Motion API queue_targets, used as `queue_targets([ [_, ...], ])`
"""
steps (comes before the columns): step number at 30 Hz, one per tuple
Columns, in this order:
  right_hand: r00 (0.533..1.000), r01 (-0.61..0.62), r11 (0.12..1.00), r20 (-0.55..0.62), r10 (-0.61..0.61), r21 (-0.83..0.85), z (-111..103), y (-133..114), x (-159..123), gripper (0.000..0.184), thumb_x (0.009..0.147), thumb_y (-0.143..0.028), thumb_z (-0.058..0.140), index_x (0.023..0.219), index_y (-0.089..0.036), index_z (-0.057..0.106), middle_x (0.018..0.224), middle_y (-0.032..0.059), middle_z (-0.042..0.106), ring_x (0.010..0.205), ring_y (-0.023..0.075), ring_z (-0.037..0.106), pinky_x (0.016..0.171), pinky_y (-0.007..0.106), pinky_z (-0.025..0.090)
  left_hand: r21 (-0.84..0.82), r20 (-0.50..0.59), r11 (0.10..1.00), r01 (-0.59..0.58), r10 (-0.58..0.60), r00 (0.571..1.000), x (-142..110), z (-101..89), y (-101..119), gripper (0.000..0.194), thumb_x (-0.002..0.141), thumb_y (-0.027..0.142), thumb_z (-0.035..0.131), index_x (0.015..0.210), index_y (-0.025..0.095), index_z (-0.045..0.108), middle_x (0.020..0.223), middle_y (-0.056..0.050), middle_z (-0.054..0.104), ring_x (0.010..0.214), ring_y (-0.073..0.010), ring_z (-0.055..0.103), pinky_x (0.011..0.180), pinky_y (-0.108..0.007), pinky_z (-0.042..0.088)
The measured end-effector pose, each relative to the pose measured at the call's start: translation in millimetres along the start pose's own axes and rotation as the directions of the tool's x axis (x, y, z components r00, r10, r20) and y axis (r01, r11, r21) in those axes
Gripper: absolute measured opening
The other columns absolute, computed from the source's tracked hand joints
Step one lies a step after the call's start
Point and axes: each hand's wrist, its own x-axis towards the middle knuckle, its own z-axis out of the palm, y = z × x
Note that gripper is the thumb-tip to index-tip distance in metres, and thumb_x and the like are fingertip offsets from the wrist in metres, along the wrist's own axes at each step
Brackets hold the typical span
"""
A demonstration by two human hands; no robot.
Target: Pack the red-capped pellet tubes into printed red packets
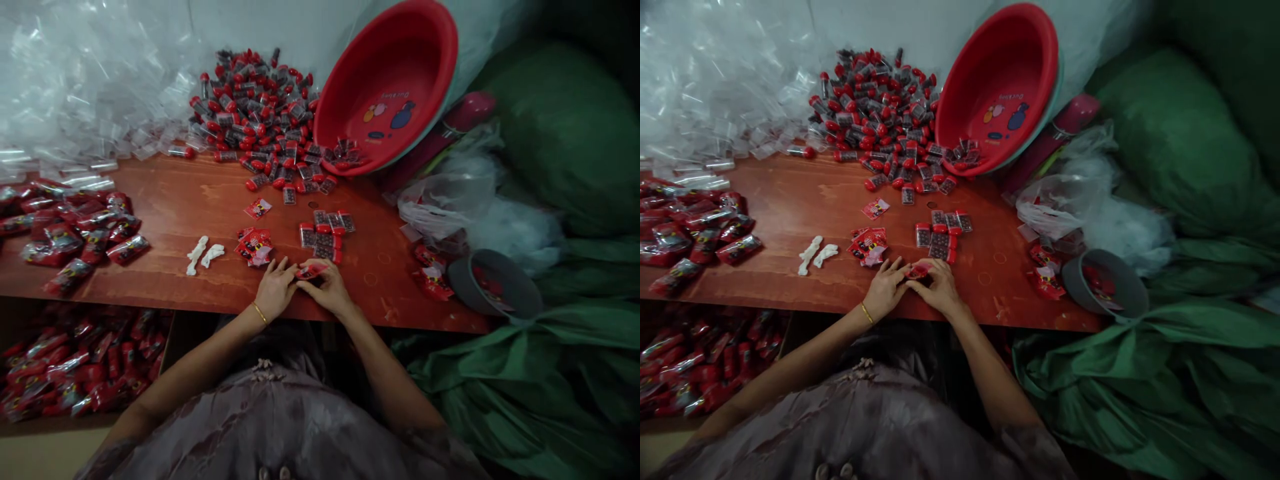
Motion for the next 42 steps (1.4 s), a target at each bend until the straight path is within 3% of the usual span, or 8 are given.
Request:
queue_targets([
  [7, 0.992, -0.119, 0.97, -0.004, 0.123, 0.214, 6.6, -2.4, -2.1, 0.025, 0.073, -0.046, 0.07, 0.078, -0.021, 0.068, 0.088, 0.0036, 0.065, 0.086, 0.0189, 0.06, 0.082, 0.037, 0.048, -0.001, 0.066, 0.999, 0.037, -0.037, 0.997, 2.2, 0.2, 8.7, 0.031, 0.086, 0.018, 0.051, 0.115, 0.015, 0.06, 0.123, -0.013, 0.063, 0.128, -0.029, 0.045, 0.108, -0.055, 0.032],
  [14, 0.993, -0.092, 0.995, 0.074, 0.089, 0.034, -4.0, 1.1, 3.1, 0.025, 0.069, -0.047, 0.074, 0.072, -0.023, 0.071, 0.08, 0.0034, 0.07, 0.081, 0.0195, 0.059, 0.081, 0.038, 0.045, -0.025, -0.047, 0.993, 0.112, -0.113, 0.992, -7.2, -6.8, 13.1, 0.044, 0.079, 0.013, 0.054, 0.122, 0.012, 0.055, 0.124, -0.016, 0.062, 0.128, -0.0308, 0.045, 0.108, -0.053, 0.033],
  [18, 0.989, -0.144, 0.989, 0.015, 0.144, -0.034, -1.6, 5.3, 2.3, 0.029, 0.069, -0.05, 0.073, 0.067, -0.022, 0.07, 0.076, 0.0036, 0.069, 0.079, 0.02, 0.059, 0.08, 0.039, 0.045, -0.177, -0.047, 0.983, 0.043, -0.052, 0.998, -4.9, -14.9, 13.0, 0.05, 0.079, 0.023, 0.059, 0.128, 0.014, 0.051, 0.126, -0.014, 0.061, 0.127, -0.0279, 0.047, 0.107, -0.048, 0.036],
  [22, 0.988, -0.139, 0.99, 0.058, 0.14, -0.02, -8.3, 2.6, -3.8, 0.035, 0.068, -0.049, 0.074, 0.092, -0.023, 0.07, 0.094, 0.0053, 0.071, 0.087, 0.0218, 0.062, 0.087, 0.042, 0.045, -0.225, -0.044, 0.973, 0.058, -0.07, 0.997, 2.5, -15.9, 11.4, 0.027, 0.086, 0.031, 0.054, 0.107, 0.019, 0.065, 0.12, -0.01, 0.065, 0.122, -0.0262, 0.052, 0.106, -0.048, 0.038],
  [25, 0.992, -0.12, 0.992, 0.041, 0.118, 0.033, -19.1, -1.6, -9.7, 0.049, 0.072, -0.049, 0.071, 0.114, -0.023, 0.063, 0.112, 0.0086, 0.068, 0.101, 0.0236, 0.061, 0.091, 0.043, 0.045, -0.244, -0.061, 0.969, 0.051, -0.068, 0.996, 4.0, -14.1, 13.5, 0.029, 0.085, 0.029, 0.056, 0.111, 0.019, 0.063, 0.119, -0.01, 0.066, 0.121, -0.0253, 0.054, 0.106, -0.047, 0.038],
  [30, 0.999, -0.037, 0.997, -0.003, 0.037, 0.061, -24.4, -1.1, -10.8, 0.027, 0.082, -0.047, 0.06, 0.095, -0.026, 0.071, 0.093, 0.0043, 0.072, 0.089, 0.0207, 0.064, 0.092, 0.044, 0.045, -0.26, -0.032, 0.966, -0.004, -0.005, 0.999, 6.3, -10.8, 15.3, 0.029, 0.085, 0.025, 0.056, 0.113, 0.021, 0.062, 0.116, -0.007, 0.068, 0.116, -0.0229, 0.057, 0.104, -0.042, 0.042],
  [38, 1.0, -0.006, 0.998, -0.016, 0.007, 0.06, -17.9, 10.1, -9.0, 0.032, 0.084, -0.051, 0.056, 0.081, -0.024, 0.073, 0.075, 0.0032, 0.068, 0.078, 0.0193, 0.06, 0.078, 0.038, 0.047, -0.132, -0.021, 0.99, -0.04, 0.038, 0.999, 10.0, -3.1, 13.0, 0.024, 0.088, 0.023, 0.052, 0.11, 0.017, 0.061, 0.111, -0.011, 0.069, 0.111, -0.0222, 0.061, 0.106, -0.044, 0.04],
  [42, 1.0, 0.022, 1.0, 0.016, -0.022, -0.021, -20.8, 12.0, -10.1, 0.032, 0.086, -0.05, 0.054, 0.08, -0.024, 0.072, 0.074, 0.002, 0.067, 0.077, 0.0184, 0.06, 0.088, 0.041, 0.043, -0.109, -0.001, 0.994, -0.017, 0.018, 1.0, 10.0, -2.7, 13.5, 0.023, 0.087, 0.02, 0.053, 0.108, 0.018, 0.062, 0.11, -0.01, 0.07, 0.113, -0.0229, 0.06, 0.105, -0.045, 0.04],
])
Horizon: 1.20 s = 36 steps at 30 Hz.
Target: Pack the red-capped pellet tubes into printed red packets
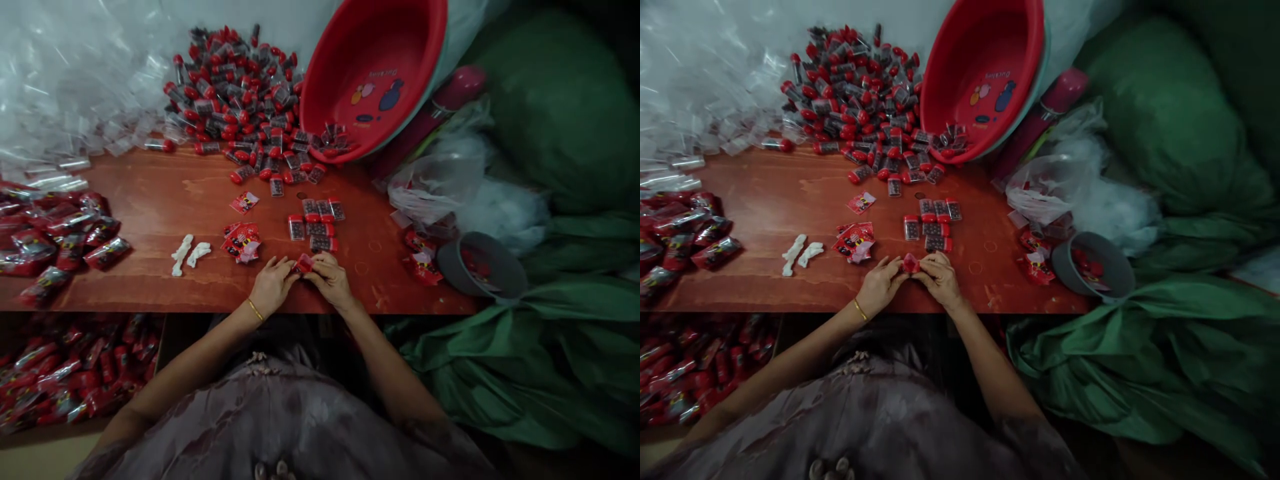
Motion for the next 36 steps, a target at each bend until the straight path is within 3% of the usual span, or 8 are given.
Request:
queue_targets([
  [5, 0.999, 0.037, 0.992, 0.019, -0.035, -0.119, -1.6, -1.1, -4.2, 0.024, 0.088, -0.04, 0.053, 0.083, -0.023, 0.07, 0.078, 0.003, 0.069, 0.079, 0.0177, 0.062, 0.097, 0.045, 0.039, 0.0, 0.022, 1.0, 0.007, -0.007, 1.0, 4.0, -3.4, -2.4, 0.018, 0.085, 0.025, 0.057, 0.1, 0.019, 0.065, 0.103, -0.007, 0.072, 0.103, -0.0205, 0.065, 0.106, -0.045, 0.038],
  [12, 0.998, 0.027, 0.955, -0.05, -0.043, -0.295, -1.3, -15.6, -14.1, 0.019, 0.088, -0.025, 0.049, 0.089, -0.021, 0.068, 0.083, 0.005, 0.074, 0.073, 0.0175, 0.065, 0.099, 0.049, 0.037, 0.046, -0.026, 0.999, -0.006, 0.007, 1.0, 1.2, -4.3, 3.9, 0.019, 0.085, 0.028, 0.058, 0.1, 0.018, 0.066, 0.105, -0.008, 0.072, 0.111, -0.0255, 0.061, 0.105, -0.049, 0.036],
  [22, 0.993, 0.031, 0.909, -0.094, -0.077, -0.416, 0.9, -33.0, -7.3, 0.016, 0.081, -0.018, 0.053, 0.071, -0.022, 0.065, 0.056, -0.0013, 0.062, 0.054, 0.0142, 0.052, 0.103, 0.05, 0.034, 0.01, -0.036, 0.999, 0.043, -0.043, 0.998, 1.4, -5.1, 5.7, 0.02, 0.084, 0.032, 0.06, 0.097, 0.019, 0.067, 0.105, -0.008, 0.072, 0.113, -0.0269, 0.06, 0.103, -0.048, 0.039],
  [26, 0.994, 0.033, 0.893, -0.077, -0.076, -0.449, 9.0, -27.8, -10.7, 0.018, 0.081, -0.017, 0.052, 0.068, -0.021, 0.064, 0.054, -0.0007, 0.057, 0.056, 0.015, 0.049, 0.104, 0.051, 0.034, 0.082, -0.017, 0.996, 0.039, -0.037, 0.999, -1.3, -0.8, 4.2, 0.022, 0.085, 0.029, 0.057, 0.102, 0.018, 0.066, 0.106, -0.01, 0.071, 0.115, -0.0266, 0.058, 0.103, -0.049, 0.039],
  [30, 0.997, 0.058, 0.86, -0.009, -0.072, -0.508, 18.1, -15.6, -17.4, 0.02, 0.082, -0.017, 0.051, 0.064, -0.02, 0.06, 0.058, 0.0014, 0.058, 0.062, 0.0167, 0.051, 0.099, 0.047, 0.041, 0.173, 0.034, 0.984, 0.047, -0.053, 0.998, -5.9, 5.0, 1.7, 0.024, 0.086, 0.024, 0.056, 0.105, 0.013, 0.065, 0.116, -0.014, 0.066, 0.124, -0.0292, 0.05, 0.105, -0.051, 0.036],
  [36, 0.993, 0.055, 0.883, -0.069, -0.098, -0.466, 21.1, -11.4, -22.2, 0.019, 0.085, -0.017, 0.048, 0.075, -0.019, 0.063, 0.064, 0.002, 0.063, 0.064, 0.016, 0.057, 0.095, 0.042, 0.046, 0.123, 0.037, 0.99, 0.071, -0.076, 0.996, -3.0, 5.0, 4.3, 0.024, 0.083, 0.026, 0.059, 0.105, 0.016, 0.066, 0.117, -0.012, 0.066, 0.124, -0.0281, 0.05, 0.106, -0.049, 0.035],
])
